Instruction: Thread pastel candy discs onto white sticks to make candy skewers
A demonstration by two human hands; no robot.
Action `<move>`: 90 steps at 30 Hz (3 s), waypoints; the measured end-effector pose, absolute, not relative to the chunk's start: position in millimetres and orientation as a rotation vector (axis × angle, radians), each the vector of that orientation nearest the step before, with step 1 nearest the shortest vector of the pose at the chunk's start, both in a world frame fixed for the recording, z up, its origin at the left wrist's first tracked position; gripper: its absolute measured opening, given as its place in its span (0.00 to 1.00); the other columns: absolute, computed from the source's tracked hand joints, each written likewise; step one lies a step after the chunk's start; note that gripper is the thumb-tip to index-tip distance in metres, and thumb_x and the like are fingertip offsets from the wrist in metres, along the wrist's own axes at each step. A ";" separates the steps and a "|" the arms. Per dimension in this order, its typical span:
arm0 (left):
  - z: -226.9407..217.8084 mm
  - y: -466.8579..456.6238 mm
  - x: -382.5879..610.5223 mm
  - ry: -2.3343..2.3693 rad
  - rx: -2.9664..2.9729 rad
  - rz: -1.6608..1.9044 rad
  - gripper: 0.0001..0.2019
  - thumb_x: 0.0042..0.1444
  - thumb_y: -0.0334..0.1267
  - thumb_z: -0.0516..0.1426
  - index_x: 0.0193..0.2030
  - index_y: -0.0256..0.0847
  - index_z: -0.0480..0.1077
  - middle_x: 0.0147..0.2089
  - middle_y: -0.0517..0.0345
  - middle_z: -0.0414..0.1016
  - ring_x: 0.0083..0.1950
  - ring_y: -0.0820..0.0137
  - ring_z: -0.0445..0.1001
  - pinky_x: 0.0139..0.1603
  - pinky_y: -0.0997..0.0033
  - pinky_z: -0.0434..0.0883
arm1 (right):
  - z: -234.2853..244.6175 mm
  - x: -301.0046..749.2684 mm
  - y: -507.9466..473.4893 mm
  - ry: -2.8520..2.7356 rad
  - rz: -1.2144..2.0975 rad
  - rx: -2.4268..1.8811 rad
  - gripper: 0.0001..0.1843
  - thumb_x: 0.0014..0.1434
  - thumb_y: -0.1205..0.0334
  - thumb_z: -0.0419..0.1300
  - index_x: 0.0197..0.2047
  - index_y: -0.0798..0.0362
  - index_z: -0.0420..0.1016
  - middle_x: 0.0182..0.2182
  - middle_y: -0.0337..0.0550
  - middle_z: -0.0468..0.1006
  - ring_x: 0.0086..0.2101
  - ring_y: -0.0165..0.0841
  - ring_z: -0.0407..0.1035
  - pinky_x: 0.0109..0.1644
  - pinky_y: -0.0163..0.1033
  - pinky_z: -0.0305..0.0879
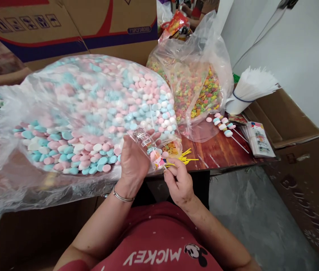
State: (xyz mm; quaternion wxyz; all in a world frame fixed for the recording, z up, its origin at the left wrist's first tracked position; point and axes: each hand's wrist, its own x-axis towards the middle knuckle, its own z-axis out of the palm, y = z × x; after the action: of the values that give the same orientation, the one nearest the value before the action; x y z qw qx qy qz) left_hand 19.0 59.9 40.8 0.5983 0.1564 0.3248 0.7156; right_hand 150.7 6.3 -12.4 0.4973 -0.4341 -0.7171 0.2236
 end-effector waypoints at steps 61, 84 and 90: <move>18.5 -10.7 25.1 1.031 0.335 1.015 0.12 0.44 0.38 0.64 0.30 0.38 0.65 0.19 0.63 0.71 0.16 0.72 0.71 0.16 0.76 0.66 | -5.2 173.8 -41.4 -2.380 0.370 -0.639 0.15 0.62 0.73 0.50 0.27 0.52 0.71 0.22 0.37 0.69 0.24 0.28 0.59 0.29 0.33 0.56; 21.8 -1.0 -25.2 0.658 2.506 0.701 0.23 0.61 0.24 0.49 0.62 0.37 0.63 0.64 0.40 0.69 0.73 0.55 0.54 0.72 0.41 0.52 | 13.5 185.6 -23.8 -1.694 1.204 -0.734 0.09 0.63 0.68 0.53 0.31 0.51 0.65 0.27 0.36 0.67 0.27 0.26 0.63 0.32 0.33 0.63; 12.5 15.5 -3.5 0.823 2.350 1.019 0.11 0.64 0.38 0.55 0.51 0.38 0.67 0.37 0.52 0.76 0.37 0.67 0.74 0.40 0.66 0.73 | 20.7 180.7 3.4 -1.123 1.516 -0.917 0.08 0.61 0.58 0.57 0.31 0.51 0.66 0.18 0.30 0.64 0.16 0.23 0.54 0.18 0.29 0.51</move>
State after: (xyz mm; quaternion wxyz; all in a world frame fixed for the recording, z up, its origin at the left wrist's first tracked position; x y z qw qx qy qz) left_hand -3.5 15.5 12.5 0.2234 0.8514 0.2982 0.3692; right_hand 180.7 3.4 20.7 0.4985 -0.3790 -0.4640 0.6266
